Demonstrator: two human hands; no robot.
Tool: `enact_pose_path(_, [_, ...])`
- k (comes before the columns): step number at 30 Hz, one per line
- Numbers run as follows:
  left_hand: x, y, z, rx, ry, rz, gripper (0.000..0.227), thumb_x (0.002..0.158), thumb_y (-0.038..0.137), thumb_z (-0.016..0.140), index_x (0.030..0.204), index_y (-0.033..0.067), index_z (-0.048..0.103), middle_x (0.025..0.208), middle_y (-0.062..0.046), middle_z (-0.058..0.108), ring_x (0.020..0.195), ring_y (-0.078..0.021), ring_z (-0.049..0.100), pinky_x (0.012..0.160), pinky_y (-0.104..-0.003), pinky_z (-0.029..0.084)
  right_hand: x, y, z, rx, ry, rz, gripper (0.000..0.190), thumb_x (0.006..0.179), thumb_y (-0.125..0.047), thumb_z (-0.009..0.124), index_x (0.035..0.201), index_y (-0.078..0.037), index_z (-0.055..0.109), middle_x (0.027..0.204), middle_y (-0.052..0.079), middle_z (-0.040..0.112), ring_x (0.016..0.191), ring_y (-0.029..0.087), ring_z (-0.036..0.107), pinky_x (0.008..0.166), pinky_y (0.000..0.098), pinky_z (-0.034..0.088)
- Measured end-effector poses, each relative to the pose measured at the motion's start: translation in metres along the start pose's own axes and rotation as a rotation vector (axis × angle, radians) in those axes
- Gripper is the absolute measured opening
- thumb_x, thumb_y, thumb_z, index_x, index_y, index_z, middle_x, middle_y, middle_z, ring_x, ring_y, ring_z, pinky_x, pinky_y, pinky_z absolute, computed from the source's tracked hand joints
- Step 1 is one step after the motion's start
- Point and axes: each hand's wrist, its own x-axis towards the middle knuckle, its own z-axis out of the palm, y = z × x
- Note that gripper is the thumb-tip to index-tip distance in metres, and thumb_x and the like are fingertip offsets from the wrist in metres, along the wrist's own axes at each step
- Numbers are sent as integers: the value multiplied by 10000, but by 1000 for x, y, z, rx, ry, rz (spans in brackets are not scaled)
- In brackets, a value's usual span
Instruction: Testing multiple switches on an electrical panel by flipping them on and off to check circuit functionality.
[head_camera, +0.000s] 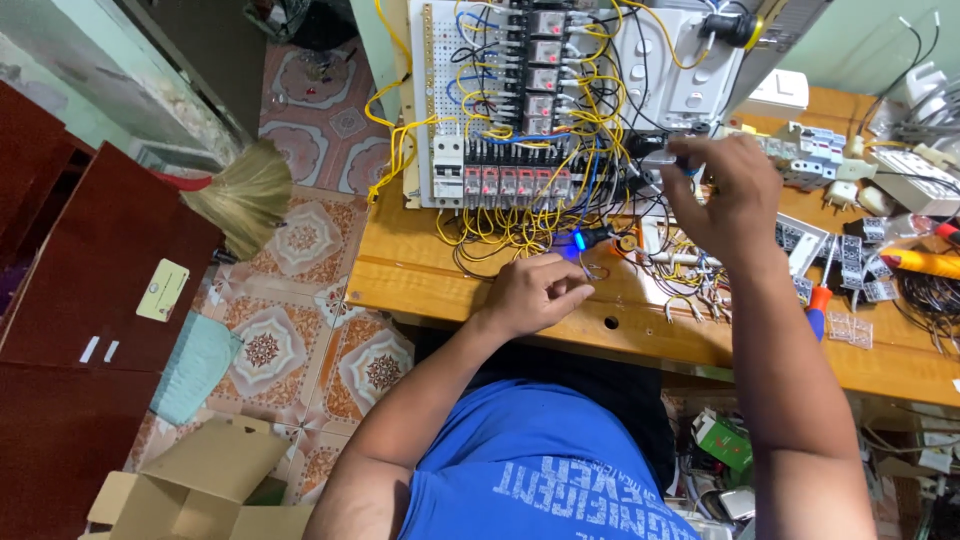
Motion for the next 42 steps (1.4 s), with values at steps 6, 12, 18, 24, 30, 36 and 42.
enact_pose_path(6, [-4, -5, 2, 149, -81, 62, 156, 925, 314, 747, 903, 162, 725, 714, 36, 622, 635, -140, 578, 538, -308, 449, 67, -9, 9, -86, -140, -70, 516, 1024, -151, 746, 1453, 65, 558, 1287, 270, 691, 1133, 437, 593, 871, 542, 483])
enact_pose_path(12, [-2, 1, -2, 156, -140, 42, 166, 923, 321, 738, 936, 156, 731, 796, 25, 690, 641, -135, 630, 543, -301, 503, 71, -7, 31, -167, -122, 69, 716, 993, -206, 783, 1573, -62, 388, 1355, 174, 704, 1207, 411, 569, 835, 522, 400])
enact_pose_path(18, [2, 6, -6, 161, -197, -2, 165, 930, 327, 730, 948, 163, 726, 836, 21, 703, 671, -138, 659, 556, -313, 521, 53, -2, 46, -258, -116, 69, 801, 1000, -293, 784, 1623, -102, 319, 1395, 116, 732, 1268, 389, 547, 845, 513, 382])
enact_pose_path(24, [2, 6, -6, 150, -212, 3, 187, 935, 321, 728, 970, 137, 732, 839, -2, 706, 653, -138, 669, 550, -300, 530, 47, -2, 45, -232, -112, 91, 826, 1018, -272, 762, 1655, -141, 252, 1340, 79, 760, 1231, 351, 569, 831, 481, 375])
enact_pose_path(30, [0, 2, -2, 145, -178, 7, 162, 922, 320, 744, 932, 160, 718, 763, 26, 647, 643, -147, 603, 563, -318, 480, 43, -15, 44, -277, -198, 113, 810, 1096, -367, 703, 1679, -156, 182, 1312, 97, 778, 1265, 369, 565, 881, 493, 379])
enact_pose_path(36, [1, 4, -5, 148, -194, 11, 183, 931, 330, 727, 940, 147, 721, 756, 26, 639, 650, -151, 605, 553, -322, 468, 47, -29, 39, -405, -333, 161, 724, 1144, -481, 548, 1674, -120, 212, 1174, 59, 788, 1293, 369, 485, 883, 487, 318])
enact_pose_path(42, [1, 5, -4, 144, -172, 32, 180, 923, 314, 740, 929, 135, 721, 762, 15, 659, 644, -156, 609, 560, -321, 478, 45, -30, 46, -362, -291, 197, 701, 1131, -477, 573, 1658, -154, 241, 1074, 100, 784, 1303, 366, 494, 884, 492, 304])
